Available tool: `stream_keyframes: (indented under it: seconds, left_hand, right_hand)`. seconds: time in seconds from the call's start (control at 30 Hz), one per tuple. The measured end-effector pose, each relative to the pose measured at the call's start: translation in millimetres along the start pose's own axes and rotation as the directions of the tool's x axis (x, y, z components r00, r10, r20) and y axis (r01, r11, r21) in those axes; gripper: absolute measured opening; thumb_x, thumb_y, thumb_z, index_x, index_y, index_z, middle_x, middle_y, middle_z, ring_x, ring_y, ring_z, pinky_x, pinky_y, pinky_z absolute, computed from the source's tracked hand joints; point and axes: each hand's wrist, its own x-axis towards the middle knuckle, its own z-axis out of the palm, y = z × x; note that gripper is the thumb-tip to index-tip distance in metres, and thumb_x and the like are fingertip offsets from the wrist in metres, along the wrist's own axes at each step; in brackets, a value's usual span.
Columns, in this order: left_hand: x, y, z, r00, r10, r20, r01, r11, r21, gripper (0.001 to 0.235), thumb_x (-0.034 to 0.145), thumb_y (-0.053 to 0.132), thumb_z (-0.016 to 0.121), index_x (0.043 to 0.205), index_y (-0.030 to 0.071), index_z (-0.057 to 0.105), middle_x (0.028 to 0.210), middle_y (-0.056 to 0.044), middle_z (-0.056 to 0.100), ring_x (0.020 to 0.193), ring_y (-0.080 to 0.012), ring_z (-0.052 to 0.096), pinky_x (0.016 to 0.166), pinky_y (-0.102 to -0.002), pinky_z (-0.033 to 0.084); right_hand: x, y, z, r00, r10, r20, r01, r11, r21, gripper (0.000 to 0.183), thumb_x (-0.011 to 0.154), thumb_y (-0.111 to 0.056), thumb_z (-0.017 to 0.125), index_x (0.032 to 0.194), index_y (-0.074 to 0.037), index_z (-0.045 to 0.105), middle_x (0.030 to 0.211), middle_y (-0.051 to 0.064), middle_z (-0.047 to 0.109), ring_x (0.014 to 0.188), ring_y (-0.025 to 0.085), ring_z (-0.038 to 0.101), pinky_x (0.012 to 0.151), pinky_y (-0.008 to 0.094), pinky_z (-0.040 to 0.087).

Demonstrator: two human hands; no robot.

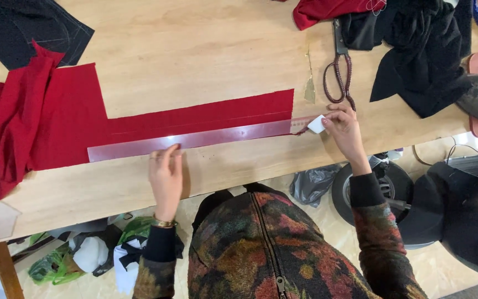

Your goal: Cutting a strip of red fabric with scissors and then using a ruler and marking tool to measure and mark sections.

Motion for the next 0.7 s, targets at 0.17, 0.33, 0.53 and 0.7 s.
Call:
stream_keyframes:
  seconds: [0.17, 0.33, 0.53, 0.7]
  left_hand:
    - [-6, 30, 29, 0.893, 0.440, 0.095, -0.450, 0.879, 0.155, 0.023, 0.100, 0.017, 0.069, 0.121, 0.022, 0.072, 0.117, -0.003, 0.063, 0.106, -0.0295, 0.066, 0.091, -0.045, 0.047]
    - [-1, 36, 89, 0.755, 0.642, 0.131, -0.655, 0.749, 0.100, 0.024, 0.096, 0.020, 0.071, 0.120, 0.026, 0.072, 0.117, 0.001, 0.068, 0.110, -0.0282, 0.064, 0.088, -0.042, 0.050]
    - [27, 83, 142, 0.527, 0.790, 0.313, -0.818, 0.572, -0.067, 0.022, 0.101, 0.012, 0.056, 0.119, 0.019, 0.067, 0.109, 0.001, 0.062, 0.105, -0.0253, 0.061, 0.083, -0.038, 0.051]
    - [52, 93, 203, 0.391, 0.805, 0.447, -0.885, 0.462, -0.058, 0.018, 0.101, 0.008, 0.053, 0.109, 0.019, 0.065, 0.101, 0.001, 0.056, 0.097, -0.0217, 0.060, 0.078, -0.034, 0.052]
  right_hand:
    - [-12, -22, 13, 0.983, 0.024, -0.183, 0.009, 0.984, 0.179, 0.019, 0.105, -0.020, 0.070, 0.103, -0.003, 0.064, 0.130, 0.014, 0.051, 0.132, 0.025, 0.048, 0.116, 0.040, 0.035]
    - [-15, -13, 24, 0.958, -0.026, -0.286, 0.055, 0.994, 0.093, 0.016, 0.104, -0.015, 0.071, 0.103, -0.002, 0.064, 0.127, 0.015, 0.052, 0.128, 0.029, 0.051, 0.114, 0.043, 0.036]
    - [-45, 4, 70, 0.896, -0.289, -0.337, 0.192, 0.937, -0.293, 0.008, 0.097, -0.013, 0.079, 0.103, -0.013, 0.073, 0.093, 0.004, 0.072, 0.080, 0.023, 0.067, 0.077, 0.034, 0.049]
    - [-54, 9, 92, 0.837, -0.535, -0.111, 0.399, 0.737, -0.545, 0.013, 0.091, -0.013, 0.080, 0.103, -0.017, 0.076, 0.097, -0.002, 0.077, 0.079, 0.019, 0.073, 0.072, 0.033, 0.055]
